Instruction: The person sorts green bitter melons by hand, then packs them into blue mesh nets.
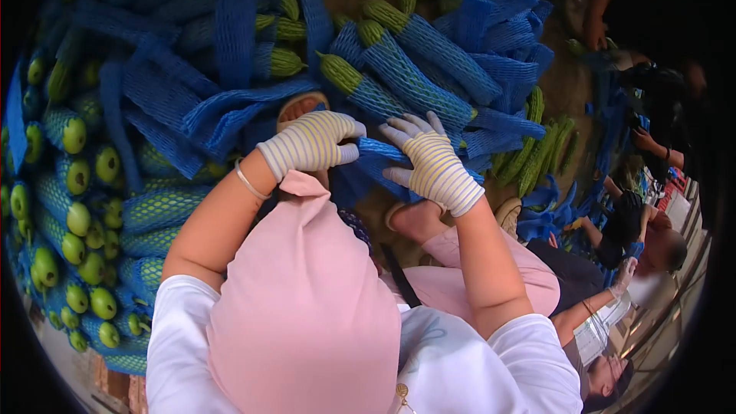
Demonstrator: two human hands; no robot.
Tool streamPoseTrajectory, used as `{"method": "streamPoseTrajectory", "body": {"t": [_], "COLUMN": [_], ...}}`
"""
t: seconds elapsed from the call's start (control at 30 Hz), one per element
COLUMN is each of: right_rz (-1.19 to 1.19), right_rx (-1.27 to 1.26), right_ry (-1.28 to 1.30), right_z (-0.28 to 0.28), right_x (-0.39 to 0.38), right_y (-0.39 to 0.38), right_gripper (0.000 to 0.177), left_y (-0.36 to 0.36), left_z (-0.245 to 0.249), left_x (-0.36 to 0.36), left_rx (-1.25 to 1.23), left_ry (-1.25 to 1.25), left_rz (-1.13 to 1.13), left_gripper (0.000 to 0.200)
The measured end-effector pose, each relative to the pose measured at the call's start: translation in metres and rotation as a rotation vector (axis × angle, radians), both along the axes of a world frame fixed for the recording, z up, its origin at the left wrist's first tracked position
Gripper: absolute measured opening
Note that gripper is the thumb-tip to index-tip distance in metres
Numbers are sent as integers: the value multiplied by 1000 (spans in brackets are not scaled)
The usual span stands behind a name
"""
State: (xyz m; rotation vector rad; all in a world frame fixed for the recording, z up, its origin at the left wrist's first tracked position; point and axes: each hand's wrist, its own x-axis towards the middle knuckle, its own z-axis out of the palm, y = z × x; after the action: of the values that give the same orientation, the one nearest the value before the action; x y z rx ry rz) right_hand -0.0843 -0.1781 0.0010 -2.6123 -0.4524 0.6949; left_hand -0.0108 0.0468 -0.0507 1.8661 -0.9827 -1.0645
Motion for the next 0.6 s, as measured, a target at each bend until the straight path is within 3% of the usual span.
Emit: {"method": "streamPoseTrajectory", "body": {"t": [0.03, 0.07, 0.13, 0.2, 0.47, 0.53, 0.57, 0.6], "right_rz": [34, 41, -578, -666, -549, -402, -321, -226], "right_rx": [65, 71, 641, 730, 555, 413, 301, -16], "right_ry": [-33, -42, 489, 547, 711, 494, 112, -275], "right_z": [1, 7, 31, 44, 51, 50, 46, 45], "right_x": [2, 7, 15, 23, 58, 63, 62, 64], "right_y": [-1, 4, 14, 18, 13, 12, 12, 12], "right_gripper": [45, 45, 31, 25, 29, 33, 38, 42], "left_y": [9, 15, 23, 23, 13, 10, 10, 11], "left_z": [15, 27, 51, 49, 60, 57, 55, 53], "left_x": [7, 13, 17, 20, 23, 20, 19, 19], "left_rx": [-85, -175, -252, -420, -331, -414, -422, -424], "left_ry": [236, 465, 780, 713, 790, 872, 870, 799], "left_rz": [85, 174, 524, 671, 619, 697, 699, 825], "left_gripper": [21, 19, 22, 28, 23, 20, 20, 18]}}
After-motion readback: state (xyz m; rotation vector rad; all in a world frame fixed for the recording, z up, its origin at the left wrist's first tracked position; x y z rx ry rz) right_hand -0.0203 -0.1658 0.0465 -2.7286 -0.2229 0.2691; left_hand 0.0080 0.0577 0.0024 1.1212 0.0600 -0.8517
